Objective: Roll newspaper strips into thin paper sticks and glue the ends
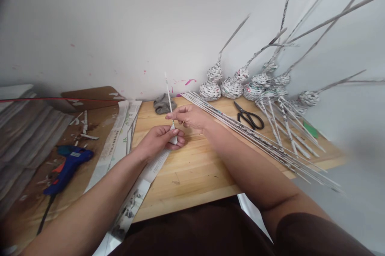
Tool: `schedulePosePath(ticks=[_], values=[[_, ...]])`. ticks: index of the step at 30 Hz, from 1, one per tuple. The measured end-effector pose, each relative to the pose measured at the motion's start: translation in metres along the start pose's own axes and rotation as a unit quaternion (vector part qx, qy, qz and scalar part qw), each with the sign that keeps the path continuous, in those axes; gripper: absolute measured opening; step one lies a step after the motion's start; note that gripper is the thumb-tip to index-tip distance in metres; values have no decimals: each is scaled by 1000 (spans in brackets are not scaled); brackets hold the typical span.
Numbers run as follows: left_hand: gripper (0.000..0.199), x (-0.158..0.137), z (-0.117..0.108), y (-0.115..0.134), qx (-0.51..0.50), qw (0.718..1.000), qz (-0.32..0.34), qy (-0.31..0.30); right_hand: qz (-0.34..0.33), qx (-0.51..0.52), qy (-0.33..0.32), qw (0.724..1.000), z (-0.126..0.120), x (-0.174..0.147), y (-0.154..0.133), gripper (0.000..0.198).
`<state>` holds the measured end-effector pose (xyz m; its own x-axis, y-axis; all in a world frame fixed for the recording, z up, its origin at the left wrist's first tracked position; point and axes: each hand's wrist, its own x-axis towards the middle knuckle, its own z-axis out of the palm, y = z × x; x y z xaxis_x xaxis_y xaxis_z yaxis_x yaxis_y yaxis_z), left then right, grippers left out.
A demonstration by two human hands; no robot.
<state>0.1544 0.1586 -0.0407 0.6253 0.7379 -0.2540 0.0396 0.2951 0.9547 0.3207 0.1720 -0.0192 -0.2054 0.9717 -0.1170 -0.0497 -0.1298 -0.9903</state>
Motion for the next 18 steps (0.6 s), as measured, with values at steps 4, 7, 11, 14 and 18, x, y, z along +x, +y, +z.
schedulePosePath(ticks=[4, 7, 11, 14, 18], values=[[36, -1, 0, 0, 7, 1000, 3, 1, -9, -2, 50, 999, 0, 2, 2, 38], [37, -1, 1, 0, 8, 1000, 4, 0, -4, -29, -3, 1000, -1, 2, 2, 37], [39, -2, 2, 0, 20, 1000, -3, -19, -30, -22, 69, 997, -2, 2, 1, 40], [40, -2, 2, 0, 24, 999, -5, -22, -23, -26, 34, 999, -5, 1, -1, 38], [41, -2, 2, 1, 21, 1000, -9, -17, -1, -11, -24, 1000, -8, 0, -2, 39]])
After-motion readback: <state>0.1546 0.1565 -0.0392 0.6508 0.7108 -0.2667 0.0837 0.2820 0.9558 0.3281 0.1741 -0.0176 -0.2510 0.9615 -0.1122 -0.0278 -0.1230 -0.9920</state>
